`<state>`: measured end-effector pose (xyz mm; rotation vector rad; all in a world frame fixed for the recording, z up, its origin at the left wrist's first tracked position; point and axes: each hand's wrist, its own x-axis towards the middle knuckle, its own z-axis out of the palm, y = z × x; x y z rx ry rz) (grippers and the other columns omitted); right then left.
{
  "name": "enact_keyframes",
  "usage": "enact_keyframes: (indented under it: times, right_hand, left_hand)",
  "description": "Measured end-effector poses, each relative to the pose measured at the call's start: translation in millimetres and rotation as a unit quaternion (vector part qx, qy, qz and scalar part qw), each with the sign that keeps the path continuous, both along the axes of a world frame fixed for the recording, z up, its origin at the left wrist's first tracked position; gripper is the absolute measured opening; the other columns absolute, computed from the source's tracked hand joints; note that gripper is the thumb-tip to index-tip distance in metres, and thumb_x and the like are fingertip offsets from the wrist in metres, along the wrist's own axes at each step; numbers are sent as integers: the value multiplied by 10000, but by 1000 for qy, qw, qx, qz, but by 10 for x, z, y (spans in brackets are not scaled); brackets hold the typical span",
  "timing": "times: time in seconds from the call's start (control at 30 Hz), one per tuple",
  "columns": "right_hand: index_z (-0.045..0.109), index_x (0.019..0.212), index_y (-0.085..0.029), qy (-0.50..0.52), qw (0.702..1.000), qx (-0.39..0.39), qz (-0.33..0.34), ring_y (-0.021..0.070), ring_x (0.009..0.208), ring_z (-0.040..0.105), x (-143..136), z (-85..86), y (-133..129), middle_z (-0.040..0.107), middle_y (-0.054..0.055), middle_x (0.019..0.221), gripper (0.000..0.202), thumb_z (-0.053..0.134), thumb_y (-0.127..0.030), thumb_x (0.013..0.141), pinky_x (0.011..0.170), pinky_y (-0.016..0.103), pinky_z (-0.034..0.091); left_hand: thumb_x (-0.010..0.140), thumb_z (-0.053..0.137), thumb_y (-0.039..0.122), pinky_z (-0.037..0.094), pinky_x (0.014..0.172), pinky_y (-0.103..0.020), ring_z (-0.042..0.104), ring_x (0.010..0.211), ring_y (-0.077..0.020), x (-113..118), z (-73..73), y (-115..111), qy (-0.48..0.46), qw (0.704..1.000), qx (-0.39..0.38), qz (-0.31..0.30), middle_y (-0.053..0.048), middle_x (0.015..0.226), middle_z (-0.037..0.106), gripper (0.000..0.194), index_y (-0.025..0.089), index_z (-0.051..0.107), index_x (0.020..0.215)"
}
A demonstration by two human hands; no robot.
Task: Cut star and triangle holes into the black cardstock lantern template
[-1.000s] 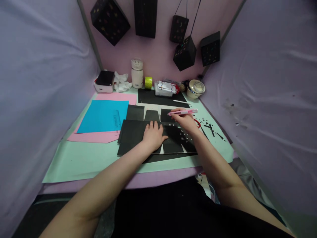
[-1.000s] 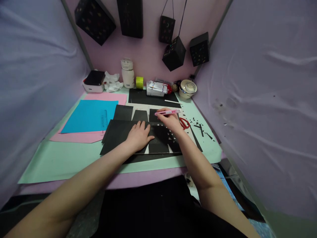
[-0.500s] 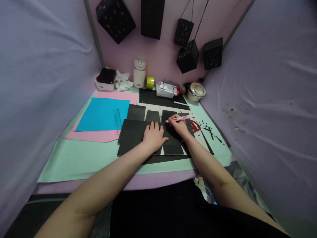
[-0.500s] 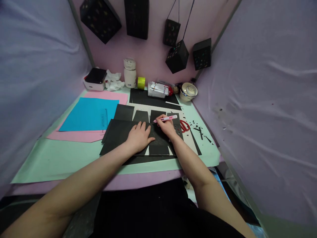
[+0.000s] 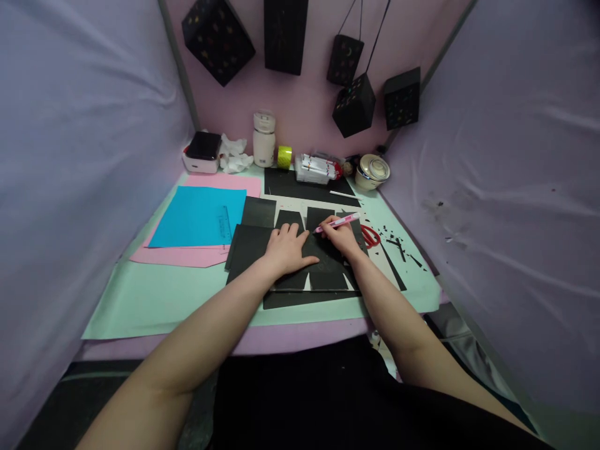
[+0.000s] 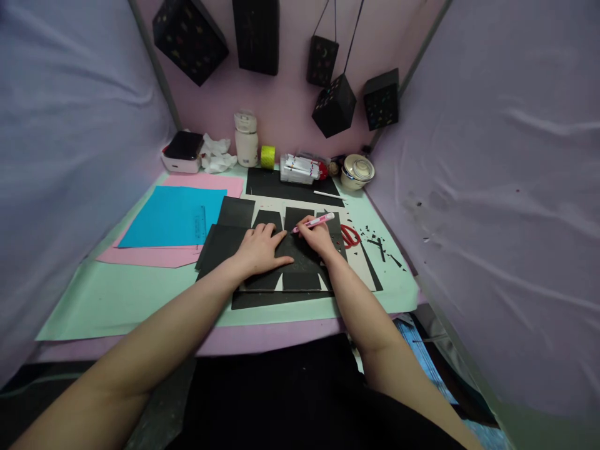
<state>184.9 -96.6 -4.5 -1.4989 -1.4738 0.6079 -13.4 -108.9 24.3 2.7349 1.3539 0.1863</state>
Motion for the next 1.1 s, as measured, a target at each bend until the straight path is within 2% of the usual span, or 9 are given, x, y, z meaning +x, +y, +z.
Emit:
enact_keyframes:
  times: [0.2, 0.53, 0.63, 0.8, 0.9, 1.1]
  right_hand:
    - [631, 704, -220, -9, 1000, 3, 2, 159, 636, 620, 3, -2, -16, 664, -26, 619, 161, 594, -341, 804, 677, 275, 462]
    - [626, 690, -219, -4, 1000, 16, -2, 167, 645, 623, -29, -34, -36, 670, -17, 636, 135, 605, -319, 778, 658, 279, 459]
    - [617, 699, -216, 10, 1000, 13, -7, 161, 606, 601, -11, -22, -23, 649, -18, 605, 154, 604, -341, 787, 630, 277, 456]
    - [623, 775, -215, 31, 999, -11, -6, 153, 587, 589, 31, 100, -39, 656, -11, 644, 182, 594, -388, 825, 593, 269, 462]
    - [659, 863, -222, 46, 999, -19, -15, 156, 643, 612, 40, 205, -75, 688, 0, 734, 191, 621, -405, 826, 625, 270, 482]
    - [687, 876, -218, 85, 991, -102, -17, 148, 607, 626, 9, 291, -106, 709, 4, 717, 159, 661, -359, 807, 563, 249, 473]
  left_hand:
    - [690, 555, 840, 350, 987, -466, 420, 1210, -358, 2, 8, 152, -7, 1000, -25, -8, -146, 1297, 498, 914, 289, 508, 1419]
    - [686, 552, 849, 353, 988, -479, 419, 1215, -359, -12, -21, 150, -13, 1000, -19, -14, -157, 1306, 492, 933, 278, 507, 1424]
    - [734, 521, 830, 350, 1001, -483, 412, 1245, -360, -6, -31, 133, -10, 1000, -11, -14, -163, 1345, 490, 898, 266, 497, 1432]
    - [900, 438, 678, 284, 1079, -508, 337, 1363, -356, 1, -78, 158, -7, 1000, -10, -24, -154, 1507, 406, 709, 228, 480, 1446]
    - [924, 443, 634, 208, 1143, -484, 260, 1438, -334, 1, -108, 195, -5, 999, -14, -41, -146, 1548, 378, 704, 190, 446, 1469]
    - [931, 466, 610, 240, 1139, -481, 287, 1442, -337, -8, -102, 232, -3, 998, -19, -60, -158, 1557, 382, 717, 152, 426, 1481]
